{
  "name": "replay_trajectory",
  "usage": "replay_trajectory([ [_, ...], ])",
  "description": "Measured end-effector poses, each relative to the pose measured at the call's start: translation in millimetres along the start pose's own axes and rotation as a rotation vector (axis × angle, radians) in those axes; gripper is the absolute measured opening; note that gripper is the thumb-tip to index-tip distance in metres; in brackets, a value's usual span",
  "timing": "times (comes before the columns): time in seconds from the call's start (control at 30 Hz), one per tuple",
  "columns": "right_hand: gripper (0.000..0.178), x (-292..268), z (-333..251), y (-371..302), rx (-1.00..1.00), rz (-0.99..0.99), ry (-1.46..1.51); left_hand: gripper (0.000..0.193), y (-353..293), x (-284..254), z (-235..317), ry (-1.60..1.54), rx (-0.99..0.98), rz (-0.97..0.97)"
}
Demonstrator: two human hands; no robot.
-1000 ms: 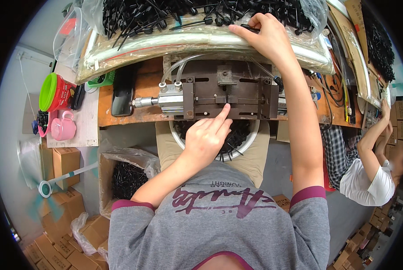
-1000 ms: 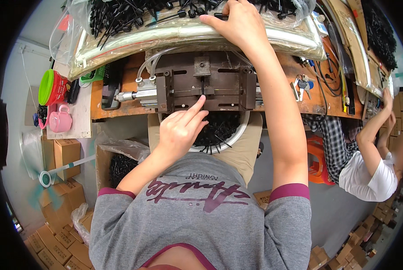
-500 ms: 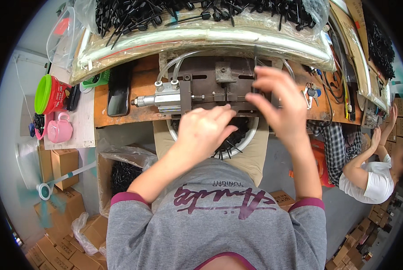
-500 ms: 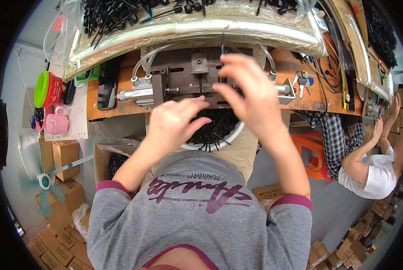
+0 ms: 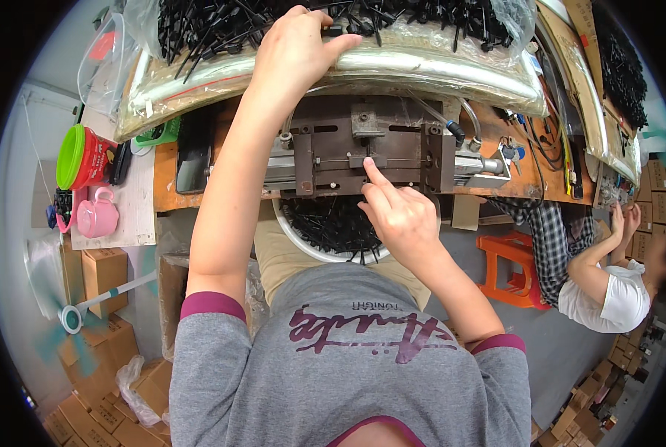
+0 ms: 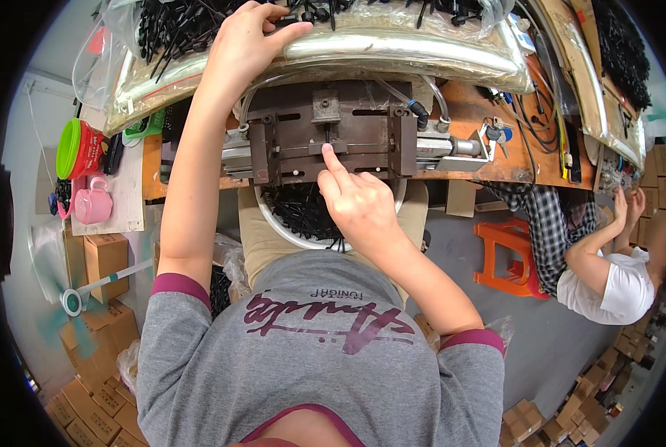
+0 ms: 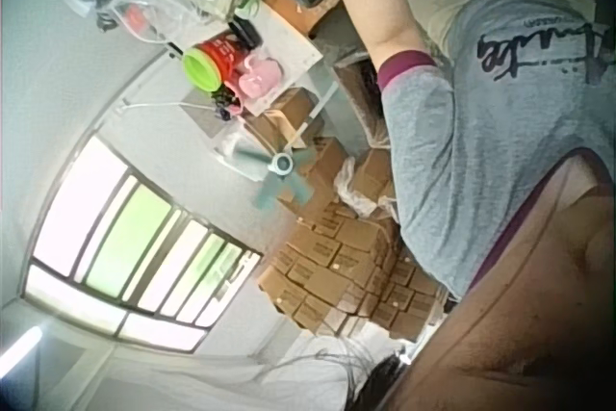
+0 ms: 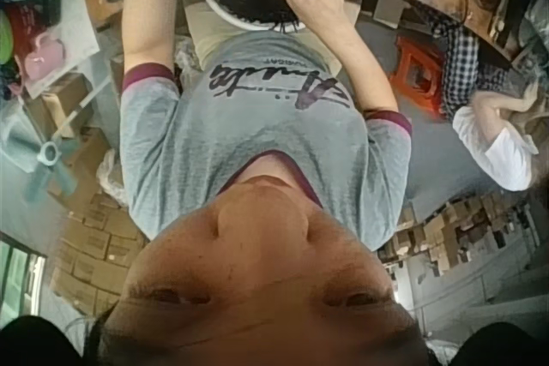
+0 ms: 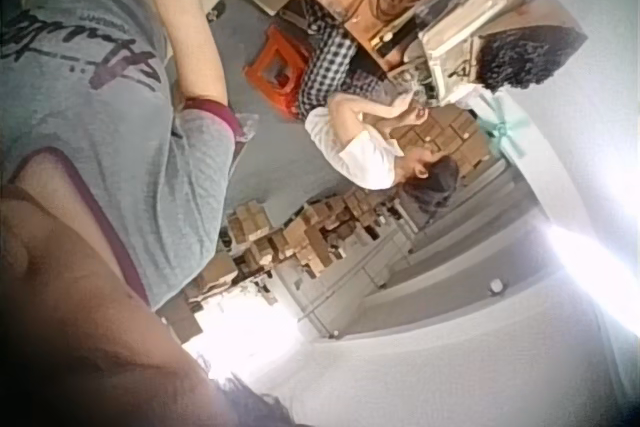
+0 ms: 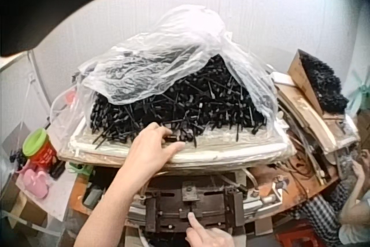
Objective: Operating a pneumatic press machine to assemble black plastic components in a workshop.
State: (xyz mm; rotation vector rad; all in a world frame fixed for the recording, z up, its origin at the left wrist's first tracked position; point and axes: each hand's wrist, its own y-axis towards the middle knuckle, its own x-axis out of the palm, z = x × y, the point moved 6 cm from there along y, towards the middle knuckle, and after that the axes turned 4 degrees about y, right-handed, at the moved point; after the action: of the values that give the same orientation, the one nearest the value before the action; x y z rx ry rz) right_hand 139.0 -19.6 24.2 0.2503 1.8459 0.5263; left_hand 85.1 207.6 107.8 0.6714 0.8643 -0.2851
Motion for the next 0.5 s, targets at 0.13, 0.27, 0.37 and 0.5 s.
replay_trajectory([
  [0.13, 0.028, 2, 1, -1, 0.037, -0.086, -0.046, 0.033, -5, -13, 14, -0.119, -0.146, -0.187],
  [0.27, 0.028, -15, 6, 16, 0.071, -0.119, 0.164, 0.018, -28, -23, 9, -0.172, 0.152, 0.102],
  [0.37, 0.025, -42, 31, 51, 0.107, 0.122, 0.257, 0.021, -68, -40, 32, -0.266, 0.288, 0.167],
  [0.5, 0.022, -65, 57, 122, 0.050, 0.415, 0.068, 0.027, -122, -36, 50, -0.289, 0.319, 0.072],
])
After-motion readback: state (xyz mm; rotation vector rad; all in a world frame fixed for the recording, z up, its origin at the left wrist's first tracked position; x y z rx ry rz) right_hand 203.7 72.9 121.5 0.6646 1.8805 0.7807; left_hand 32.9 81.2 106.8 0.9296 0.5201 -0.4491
